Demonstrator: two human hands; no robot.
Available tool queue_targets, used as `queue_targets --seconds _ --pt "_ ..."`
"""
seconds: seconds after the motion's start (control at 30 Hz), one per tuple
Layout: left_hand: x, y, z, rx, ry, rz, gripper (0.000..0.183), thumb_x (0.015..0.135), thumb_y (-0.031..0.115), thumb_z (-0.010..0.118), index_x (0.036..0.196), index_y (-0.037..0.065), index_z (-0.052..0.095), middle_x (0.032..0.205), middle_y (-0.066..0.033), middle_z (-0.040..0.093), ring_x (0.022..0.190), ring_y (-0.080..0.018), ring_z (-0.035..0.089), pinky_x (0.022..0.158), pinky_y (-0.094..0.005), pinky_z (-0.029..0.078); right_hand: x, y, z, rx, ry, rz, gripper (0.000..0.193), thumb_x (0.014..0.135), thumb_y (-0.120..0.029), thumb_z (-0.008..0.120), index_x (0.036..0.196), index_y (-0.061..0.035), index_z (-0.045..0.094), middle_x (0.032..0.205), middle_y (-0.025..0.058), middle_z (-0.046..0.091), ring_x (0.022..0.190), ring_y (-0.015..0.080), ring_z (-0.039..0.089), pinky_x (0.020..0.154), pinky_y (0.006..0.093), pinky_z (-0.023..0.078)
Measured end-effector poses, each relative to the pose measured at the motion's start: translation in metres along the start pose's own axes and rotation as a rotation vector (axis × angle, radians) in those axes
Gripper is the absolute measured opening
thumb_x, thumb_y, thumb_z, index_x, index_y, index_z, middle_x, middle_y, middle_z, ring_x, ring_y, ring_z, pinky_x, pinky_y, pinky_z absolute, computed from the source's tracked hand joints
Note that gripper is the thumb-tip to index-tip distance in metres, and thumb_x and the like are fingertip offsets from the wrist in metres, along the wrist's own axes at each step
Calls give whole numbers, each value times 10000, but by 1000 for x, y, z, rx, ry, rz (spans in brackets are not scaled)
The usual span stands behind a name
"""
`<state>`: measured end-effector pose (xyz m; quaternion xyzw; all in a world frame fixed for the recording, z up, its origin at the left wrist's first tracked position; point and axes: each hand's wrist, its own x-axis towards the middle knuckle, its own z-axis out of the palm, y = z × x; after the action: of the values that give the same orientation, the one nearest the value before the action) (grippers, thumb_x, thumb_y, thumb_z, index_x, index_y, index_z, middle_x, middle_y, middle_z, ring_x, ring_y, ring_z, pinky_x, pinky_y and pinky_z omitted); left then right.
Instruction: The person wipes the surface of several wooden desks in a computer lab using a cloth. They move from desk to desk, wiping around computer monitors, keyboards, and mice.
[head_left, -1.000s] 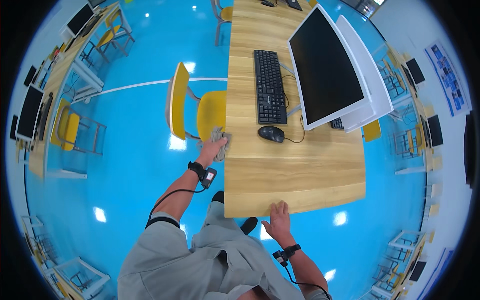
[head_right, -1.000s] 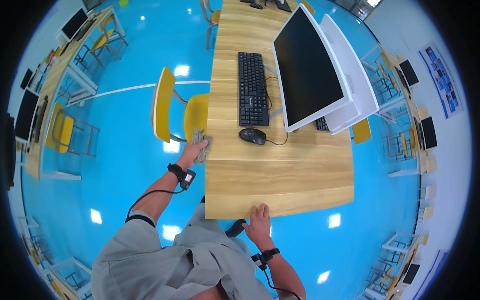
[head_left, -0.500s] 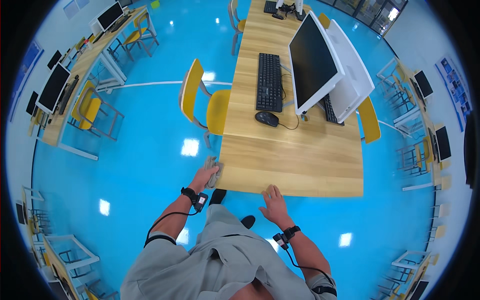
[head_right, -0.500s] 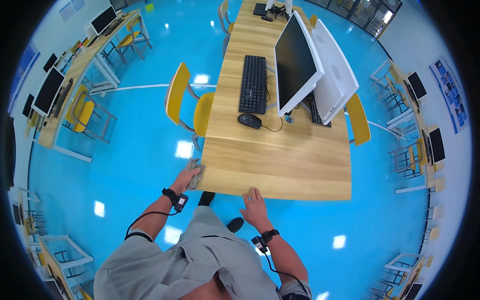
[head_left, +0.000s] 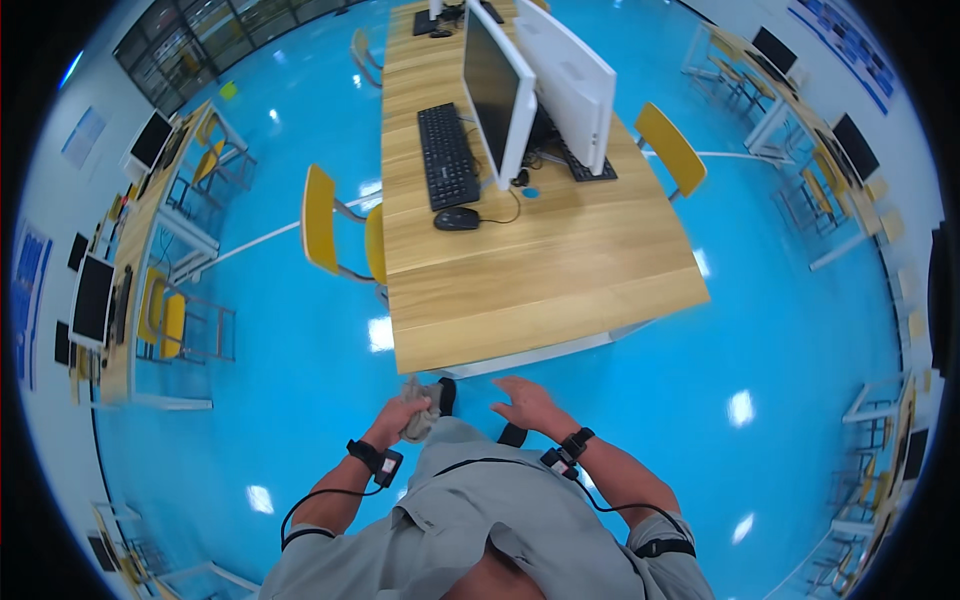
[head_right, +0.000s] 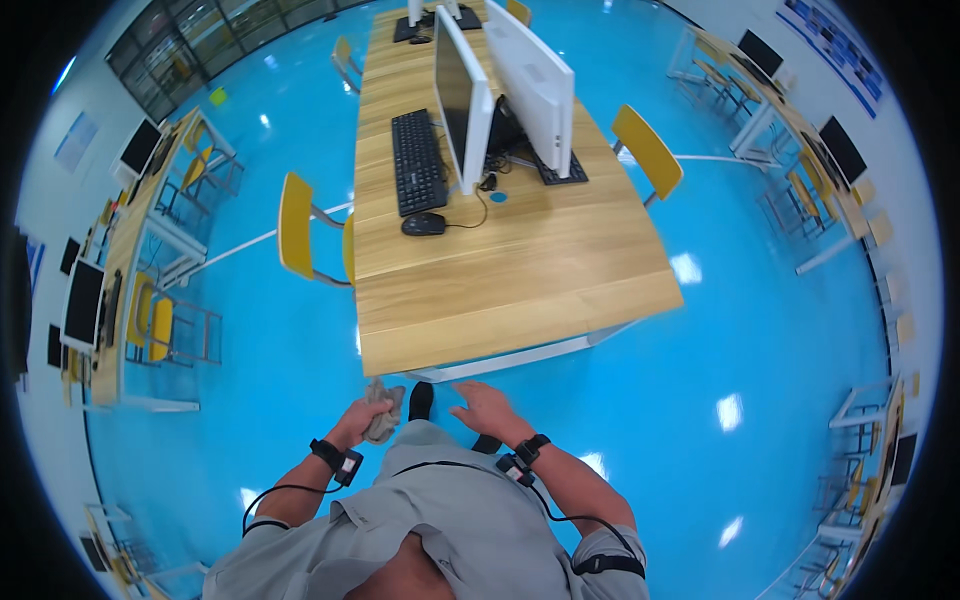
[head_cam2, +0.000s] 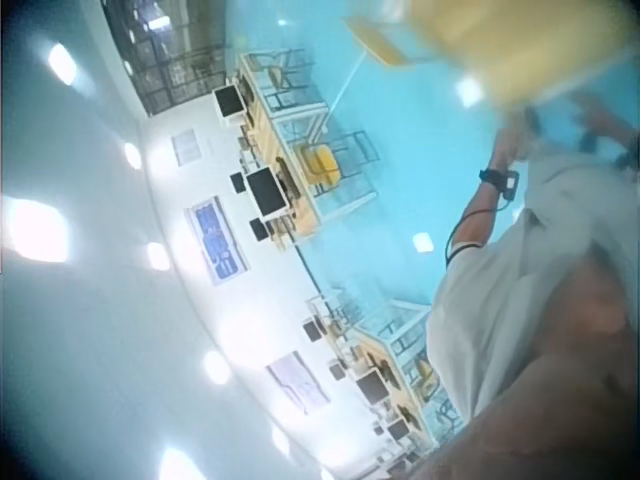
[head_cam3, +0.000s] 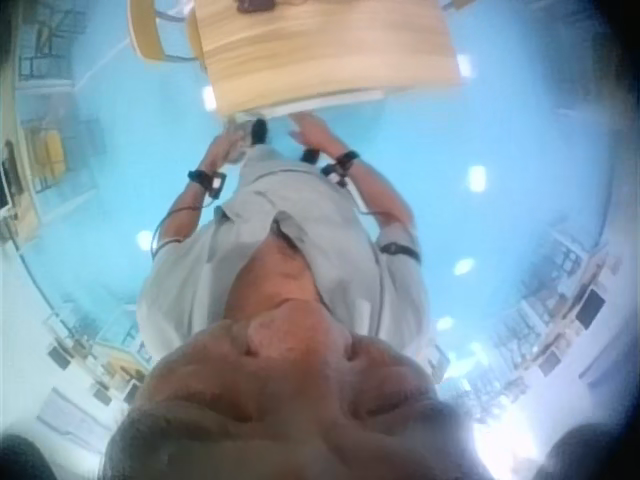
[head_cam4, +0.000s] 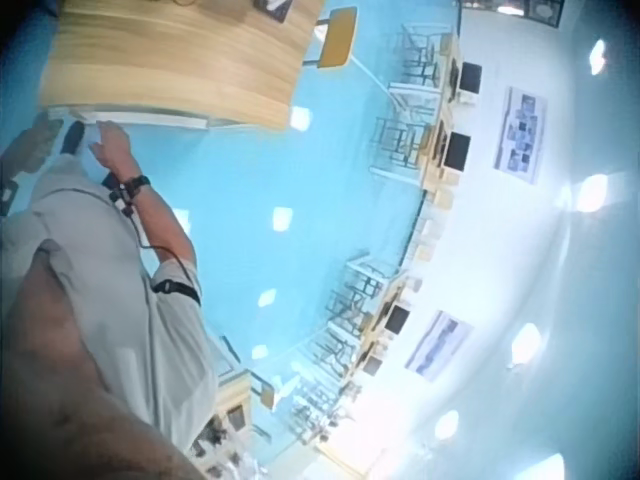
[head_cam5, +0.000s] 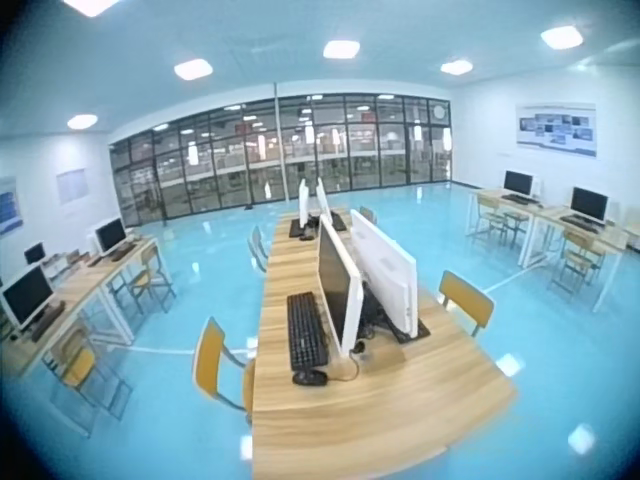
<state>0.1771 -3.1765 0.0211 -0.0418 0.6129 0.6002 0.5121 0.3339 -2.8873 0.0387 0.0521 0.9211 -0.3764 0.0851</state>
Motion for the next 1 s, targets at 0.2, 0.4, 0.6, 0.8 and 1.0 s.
queue_targets --seconds 0.2,0.4,0.6,0.8,1.0 --pt "-18 75 111 -102 -388 -43 421 1039 343 609 1284 1 586 1099 -125 704 899 -200 713 785 -398 622 2 -26 -17 607 245 -7 647 961 -424 691 1437 -16 534 1333 193 636 1202 285 633 982 409 529" --pt "29 64 118 18 -403 -17 433 1061 346 570 1318 -1 570 1150 -121 690 945 -206 706 807 -389 619 -7 -24 -52 729 215 63 509 968 -296 721 1350 20 606 1044 73 706 856 113 640 764 312 549" --pt "53 66 122 -145 -389 -30 429 1068 374 556 1308 19 589 1201 -69 672 1061 -149 659 937 -325 548 -2 -4 -61 783 353 253 329 953 -245 733 1160 8 701 838 24 702 639 77 589 545 257 482" --pt "70 96 141 120 -573 147 497 994 399 688 1310 28 592 1150 -41 666 1026 -123 632 894 -300 528 29 -4 -86 894 430 468 378 929 -195 745 1198 57 660 853 76 692 590 93 598 511 271 494" --pt "84 116 150 113 -445 191 463 978 367 712 1278 28 611 1107 -48 681 991 -127 645 883 -293 525 66 10 -85 1070 583 469 484 950 -204 727 1338 46 580 967 107 706 733 117 661 536 270 534"
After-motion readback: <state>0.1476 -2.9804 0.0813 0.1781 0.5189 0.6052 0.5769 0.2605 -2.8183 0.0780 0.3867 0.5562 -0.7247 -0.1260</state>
